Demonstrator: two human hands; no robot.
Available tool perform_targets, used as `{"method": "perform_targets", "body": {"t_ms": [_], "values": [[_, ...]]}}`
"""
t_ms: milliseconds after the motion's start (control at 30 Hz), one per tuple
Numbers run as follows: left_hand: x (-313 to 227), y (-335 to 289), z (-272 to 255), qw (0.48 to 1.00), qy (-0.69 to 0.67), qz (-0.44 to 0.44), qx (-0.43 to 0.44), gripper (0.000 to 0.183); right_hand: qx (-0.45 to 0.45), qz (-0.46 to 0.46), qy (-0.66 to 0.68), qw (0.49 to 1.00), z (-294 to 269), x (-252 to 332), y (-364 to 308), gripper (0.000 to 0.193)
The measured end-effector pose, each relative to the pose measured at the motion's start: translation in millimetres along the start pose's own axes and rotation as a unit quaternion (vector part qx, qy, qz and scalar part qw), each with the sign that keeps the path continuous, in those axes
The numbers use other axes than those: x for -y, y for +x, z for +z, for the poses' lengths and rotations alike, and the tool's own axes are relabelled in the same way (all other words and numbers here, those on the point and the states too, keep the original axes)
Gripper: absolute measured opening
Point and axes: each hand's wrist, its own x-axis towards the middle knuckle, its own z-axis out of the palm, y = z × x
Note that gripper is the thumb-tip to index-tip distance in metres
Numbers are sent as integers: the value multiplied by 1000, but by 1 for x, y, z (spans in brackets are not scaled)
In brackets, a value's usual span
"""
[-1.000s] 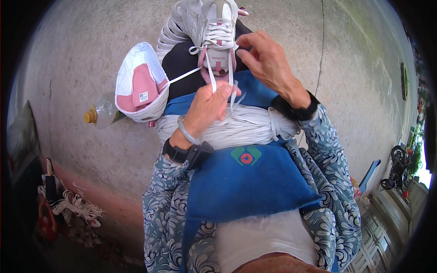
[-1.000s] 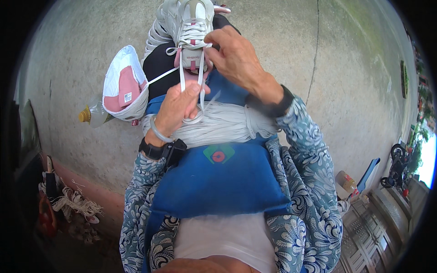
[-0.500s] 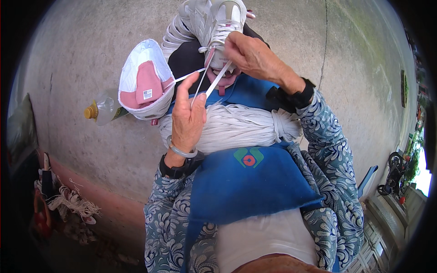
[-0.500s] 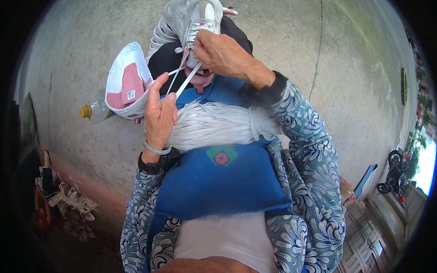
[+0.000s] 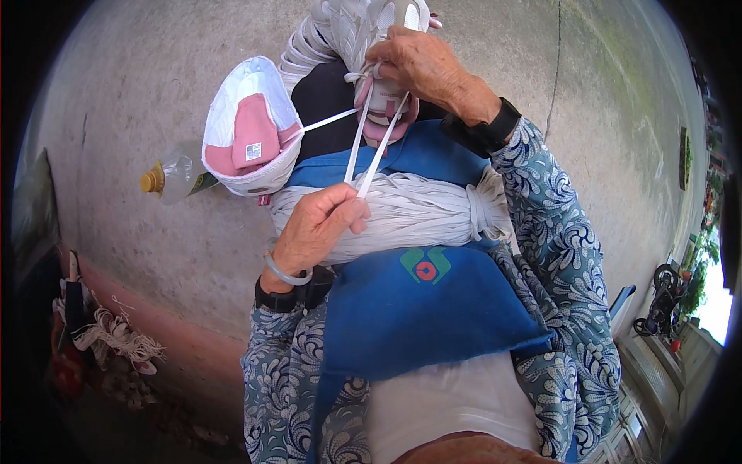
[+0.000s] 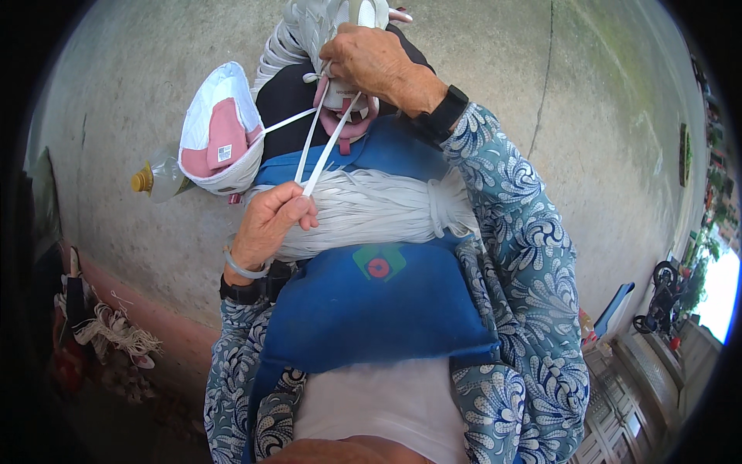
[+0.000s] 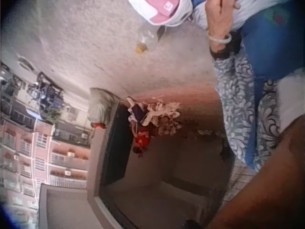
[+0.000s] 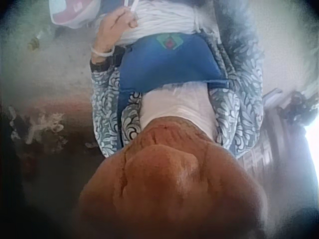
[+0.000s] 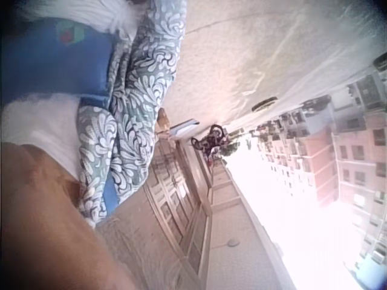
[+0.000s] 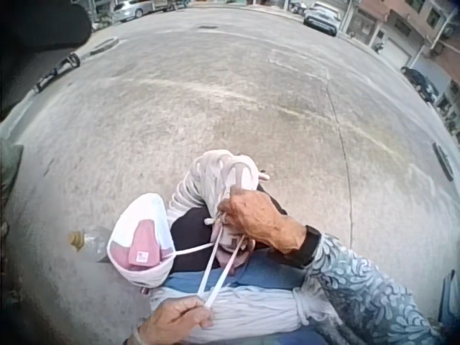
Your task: Lacing a pair of white and pink athletic shoes while sitting outdoors.
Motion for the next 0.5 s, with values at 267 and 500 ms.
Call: {"method": "perform_targets", "body": {"t_ms": [267, 500], "values": [[-4, -7, -2, 1000, 7, 9, 3, 26, -51, 32, 26, 998, 3, -5, -6, 15], [1, -24, -13, 998, -49, 14, -29, 30, -59, 85, 118, 988, -9, -36, -25, 18]]}}
